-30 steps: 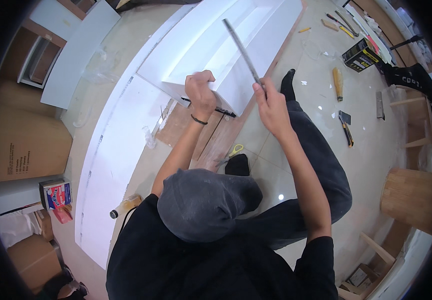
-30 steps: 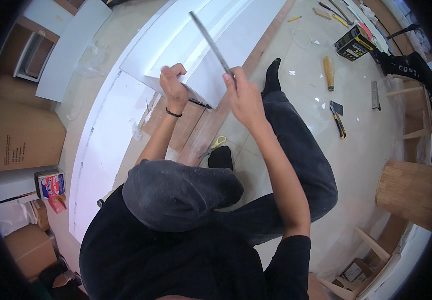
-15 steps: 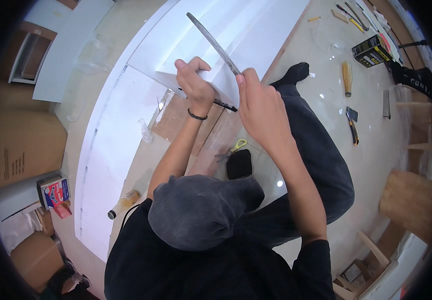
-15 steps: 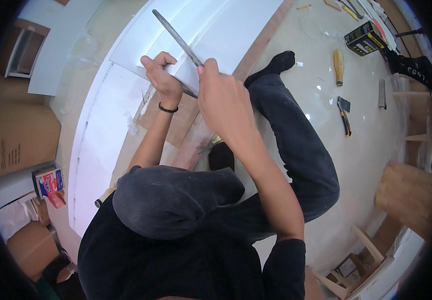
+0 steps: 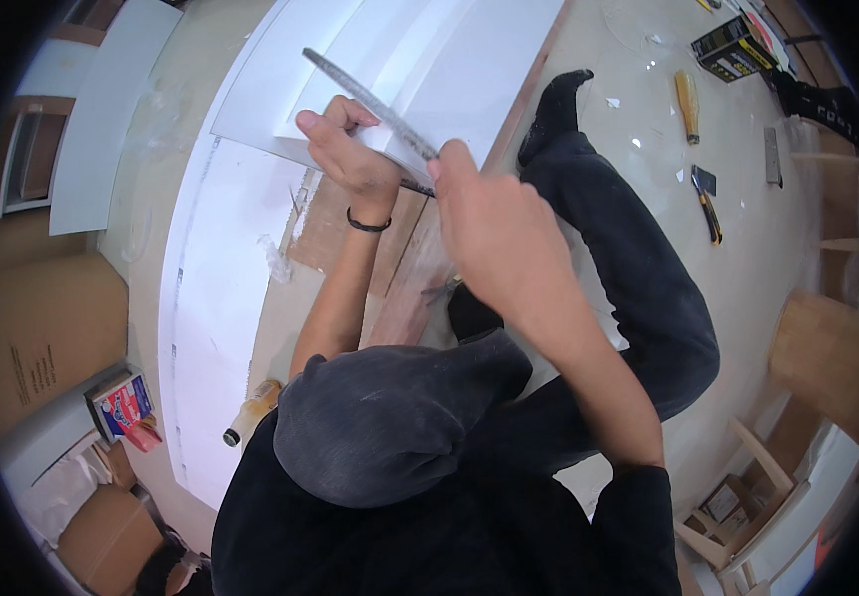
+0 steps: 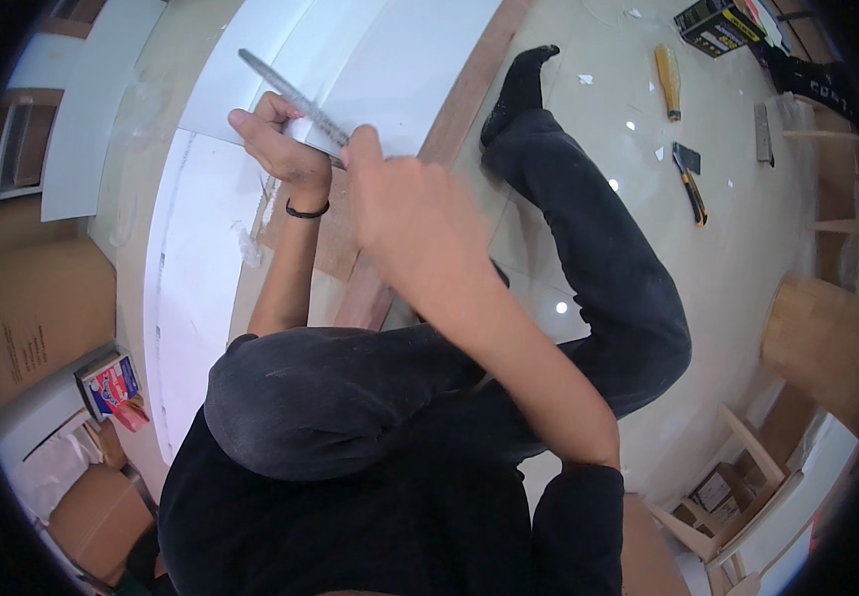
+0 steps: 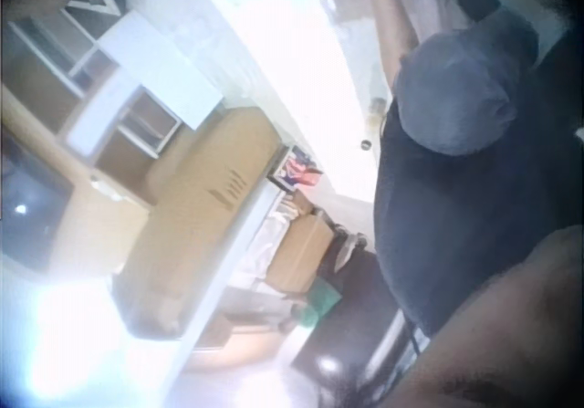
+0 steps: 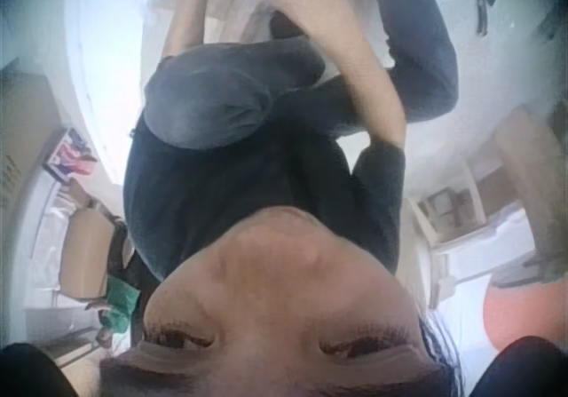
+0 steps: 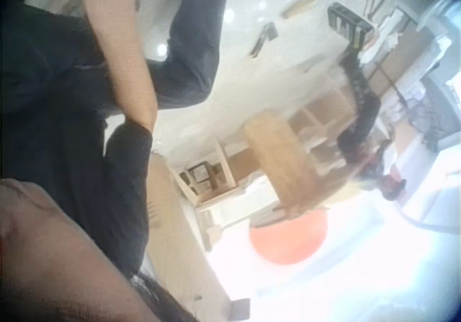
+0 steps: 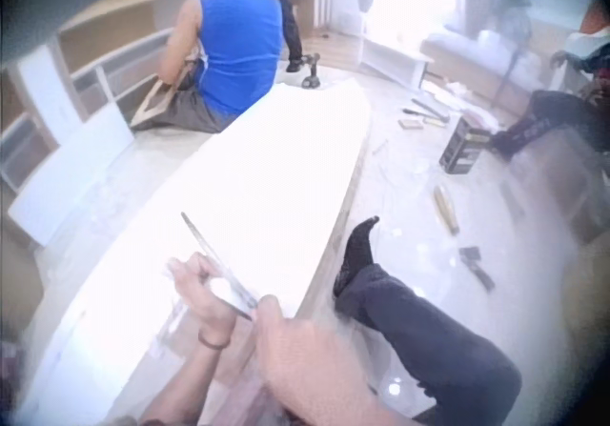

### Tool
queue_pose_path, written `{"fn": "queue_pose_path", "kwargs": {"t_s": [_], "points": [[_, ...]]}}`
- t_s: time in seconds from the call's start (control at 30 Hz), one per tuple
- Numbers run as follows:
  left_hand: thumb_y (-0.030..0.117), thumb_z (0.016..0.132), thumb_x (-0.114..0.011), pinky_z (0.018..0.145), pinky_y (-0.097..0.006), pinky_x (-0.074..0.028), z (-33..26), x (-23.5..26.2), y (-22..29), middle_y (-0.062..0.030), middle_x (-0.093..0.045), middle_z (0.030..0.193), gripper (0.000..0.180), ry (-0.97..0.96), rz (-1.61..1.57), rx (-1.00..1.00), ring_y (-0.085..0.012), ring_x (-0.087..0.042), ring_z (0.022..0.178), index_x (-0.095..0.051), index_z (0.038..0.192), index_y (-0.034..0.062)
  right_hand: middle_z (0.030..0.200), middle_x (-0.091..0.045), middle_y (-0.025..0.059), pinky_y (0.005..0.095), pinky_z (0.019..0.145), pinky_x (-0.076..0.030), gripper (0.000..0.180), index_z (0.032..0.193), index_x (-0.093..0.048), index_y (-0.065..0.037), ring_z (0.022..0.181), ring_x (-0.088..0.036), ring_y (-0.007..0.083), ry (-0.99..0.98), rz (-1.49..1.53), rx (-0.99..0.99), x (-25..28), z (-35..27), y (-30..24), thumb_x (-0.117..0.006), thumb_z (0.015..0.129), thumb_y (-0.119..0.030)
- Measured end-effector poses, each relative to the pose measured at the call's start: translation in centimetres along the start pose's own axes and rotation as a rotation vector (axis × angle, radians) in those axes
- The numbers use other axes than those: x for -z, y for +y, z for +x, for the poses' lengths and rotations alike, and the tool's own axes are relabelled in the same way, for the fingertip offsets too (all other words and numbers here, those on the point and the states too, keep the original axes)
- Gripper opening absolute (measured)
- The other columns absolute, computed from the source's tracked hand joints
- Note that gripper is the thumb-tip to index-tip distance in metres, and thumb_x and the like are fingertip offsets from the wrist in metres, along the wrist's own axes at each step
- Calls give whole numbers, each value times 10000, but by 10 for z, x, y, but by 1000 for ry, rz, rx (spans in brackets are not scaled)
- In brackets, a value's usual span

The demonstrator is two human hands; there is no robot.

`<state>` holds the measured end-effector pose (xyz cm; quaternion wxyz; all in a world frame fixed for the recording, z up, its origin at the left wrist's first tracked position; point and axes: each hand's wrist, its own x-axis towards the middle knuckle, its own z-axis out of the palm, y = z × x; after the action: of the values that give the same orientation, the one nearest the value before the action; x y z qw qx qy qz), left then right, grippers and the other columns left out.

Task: The person assembles a white drawer unit by removing protective film, marking measurements, and filing edges. They use scissors, a utility knife, a metal file, and sandpaper to prepare and smooth the drawer components.

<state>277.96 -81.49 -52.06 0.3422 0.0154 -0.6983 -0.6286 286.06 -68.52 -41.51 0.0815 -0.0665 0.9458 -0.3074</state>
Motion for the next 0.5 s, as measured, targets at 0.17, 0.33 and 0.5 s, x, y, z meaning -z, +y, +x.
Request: {"fn": "queue_pose_path", "kwargs": {"t_s": [0.17, 0.33, 0.5], "points": [[518, 1066, -148, 587, -277, -354, 1, 2, -1, -37, -491, 571, 718, 70, 55, 49, -149, -420, 577, -465, 619, 55, 738, -609, 303, 517, 640, -494, 213, 1042, -489, -27, 733, -621, 483, -161, 127, -177, -13, -36, 3, -440, 1058, -234], [503, 1071, -153, 636, -285, -348, 3, 0, -1, -29, -478, 604, 711, 30, -18, 20, -148, -408, 620, -464, 636, 34, 803, -646, 263, 552, 669, -469, 249, 1119, -506, -35, 748, -635, 487, 328, 676, 139, -1, -5, 28, -465, 1046, -270], [510, 1075, -143, 636, -292, -293, 1, -2, 0, -13, -394, 605, 709, 4, -73, 49, -150, -339, 624, -406, 626, 30, 780, -589, 106, 317, 664, -460, 477, 1024, -549, 52, 737, -575, 196, 69, 1022, 599, 42, 91, -40, -349, 1103, -373]]}}
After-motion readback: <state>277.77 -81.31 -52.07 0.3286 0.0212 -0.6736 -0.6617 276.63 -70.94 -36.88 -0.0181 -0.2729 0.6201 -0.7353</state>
